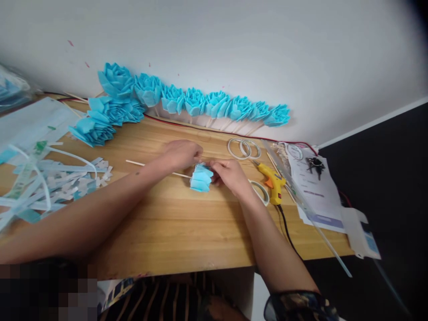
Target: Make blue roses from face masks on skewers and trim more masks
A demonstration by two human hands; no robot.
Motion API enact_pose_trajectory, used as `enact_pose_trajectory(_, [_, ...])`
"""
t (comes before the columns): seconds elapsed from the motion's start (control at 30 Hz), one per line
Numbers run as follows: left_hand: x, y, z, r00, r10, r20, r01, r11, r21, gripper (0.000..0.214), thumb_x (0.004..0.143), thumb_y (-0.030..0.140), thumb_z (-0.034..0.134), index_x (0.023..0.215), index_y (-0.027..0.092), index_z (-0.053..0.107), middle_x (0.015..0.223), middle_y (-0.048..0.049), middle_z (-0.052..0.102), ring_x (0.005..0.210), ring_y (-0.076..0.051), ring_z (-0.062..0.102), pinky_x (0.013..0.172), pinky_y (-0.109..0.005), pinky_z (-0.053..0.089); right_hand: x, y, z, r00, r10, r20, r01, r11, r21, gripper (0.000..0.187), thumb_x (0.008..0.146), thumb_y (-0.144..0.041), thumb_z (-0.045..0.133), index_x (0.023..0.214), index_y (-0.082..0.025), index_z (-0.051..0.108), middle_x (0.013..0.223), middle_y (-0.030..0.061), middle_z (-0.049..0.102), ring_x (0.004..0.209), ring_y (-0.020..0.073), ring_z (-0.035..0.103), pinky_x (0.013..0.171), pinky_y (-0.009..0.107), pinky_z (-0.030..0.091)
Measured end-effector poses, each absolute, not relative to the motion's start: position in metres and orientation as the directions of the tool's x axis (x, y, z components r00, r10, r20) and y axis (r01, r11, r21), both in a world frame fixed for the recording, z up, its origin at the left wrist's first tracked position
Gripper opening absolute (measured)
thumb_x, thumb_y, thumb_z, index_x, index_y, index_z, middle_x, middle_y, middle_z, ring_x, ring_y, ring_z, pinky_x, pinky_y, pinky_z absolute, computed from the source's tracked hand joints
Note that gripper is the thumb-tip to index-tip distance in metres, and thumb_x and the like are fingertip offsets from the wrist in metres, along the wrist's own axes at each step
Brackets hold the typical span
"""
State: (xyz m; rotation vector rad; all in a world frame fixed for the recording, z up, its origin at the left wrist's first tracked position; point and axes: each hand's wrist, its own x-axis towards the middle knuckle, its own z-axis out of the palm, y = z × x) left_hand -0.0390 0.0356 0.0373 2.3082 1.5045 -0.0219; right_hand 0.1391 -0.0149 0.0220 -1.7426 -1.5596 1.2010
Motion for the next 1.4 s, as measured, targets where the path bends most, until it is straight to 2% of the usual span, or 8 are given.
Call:
enact_pose_trajectory(0.13, [-0.040,0.036,0.035,0.414,0.885,-0.211,0.884,-0.335,0.327,0.025,0.089,0.041,0.056,0.096,0.025,0.073,0.097,-0.0057,0.076,0.085,-0.022,0.064,0.061,-0.029,0.030,0.139,-0.017,0.024,-0.105,0.992,-0.066,0.744,0.035,-0.667,0.041,0.089,-0.034,0.051,0.052,-0.020,0.057,0.047,-0.0002,0.060,0.046,0.0121,0.055,0.049,0.024,0.036])
enact_pose_trajectory(0.27, [-0.039,0.036,0.034,0.407,0.888,-0.215,0.884,-0.323,0.339,0.025,0.089,0.041,0.057,0.097,0.025,0.074,0.098,-0.0059,0.075,0.087,-0.023,0.065,0.062,-0.029,0.031,0.143,-0.014,0.024,-0.104,0.990,-0.100,0.737,0.009,-0.675,0.039,0.089,-0.033,0.051,0.054,-0.020,0.060,0.048,-0.0003,0.061,0.048,0.0139,0.057,0.052,0.026,0.036])
enact_pose_trajectory(0.37, [-0.039,0.035,0.037,0.406,0.885,-0.227,0.884,-0.318,0.343,0.024,0.089,0.041,0.058,0.097,0.025,0.074,0.096,-0.0056,0.075,0.087,-0.023,0.064,0.064,-0.028,0.033,0.153,-0.011,0.022,-0.044,0.993,-0.111,0.710,-0.047,-0.703,0.037,0.090,-0.033,0.050,0.062,-0.020,0.069,0.054,0.0008,0.065,0.052,0.0159,0.060,0.057,0.028,0.041])
enact_pose_trajectory(0.47, [-0.038,0.034,0.040,0.417,0.879,-0.230,0.881,-0.328,0.342,0.023,0.089,0.041,0.058,0.095,0.025,0.074,0.095,-0.0048,0.075,0.086,-0.022,0.064,0.063,-0.028,0.032,0.161,-0.010,0.020,-0.030,0.998,0.060,0.759,0.062,-0.648,0.032,0.090,-0.033,0.052,0.077,-0.020,0.077,0.068,0.0027,0.070,0.063,0.0178,0.062,0.065,0.031,0.044])
enact_pose_trajectory(0.7, [-0.038,0.034,0.040,0.419,0.879,-0.227,0.886,-0.340,0.316,0.024,0.091,0.042,0.056,0.094,0.026,0.073,0.096,-0.0050,0.075,0.086,-0.022,0.064,0.061,-0.029,0.030,0.160,-0.012,0.015,-0.347,0.916,0.201,0.759,0.400,-0.514,0.038,0.086,-0.009,0.051,0.106,-0.024,0.080,0.098,0.0055,0.070,0.090,0.0194,0.064,0.078,0.031,0.046])
enact_pose_trajectory(1.03, [-0.042,0.037,0.035,0.403,0.890,-0.213,0.887,-0.324,0.328,0.026,0.088,0.043,0.057,0.094,0.025,0.074,0.094,-0.0032,0.076,0.084,-0.021,0.064,0.060,-0.028,0.031,0.164,-0.011,0.011,-0.391,0.910,0.140,0.837,0.415,-0.358,0.039,0.093,-0.010,0.050,0.104,-0.030,0.081,0.104,0.0053,0.071,0.097,0.0212,0.063,0.077,0.033,0.045])
enact_pose_trajectory(1.2, [-0.045,0.039,0.035,0.421,0.879,-0.224,0.875,-0.328,0.356,0.025,0.085,0.041,0.059,0.093,0.023,0.075,0.092,-0.0047,0.076,0.082,-0.021,0.064,0.059,-0.029,0.030,0.163,-0.011,0.014,-0.357,0.920,0.163,0.800,0.391,-0.456,0.038,0.088,-0.006,0.049,0.097,-0.026,0.080,0.103,0.0046,0.071,0.095,0.0205,0.064,0.078,0.032,0.045])
enact_pose_trajectory(1.4, [-0.046,0.039,0.033,0.415,0.887,-0.204,0.872,-0.324,0.368,0.027,0.083,0.041,0.058,0.090,0.022,0.075,0.086,-0.0048,0.075,0.075,-0.019,0.061,0.058,-0.028,0.029,0.154,-0.010,0.015,-0.270,0.954,0.132,0.812,0.299,-0.502,0.024,0.094,-0.021,0.055,0.112,-0.023,0.070,0.105,0.0063,0.073,0.094,0.0220,0.064,0.078,0.032,0.043])
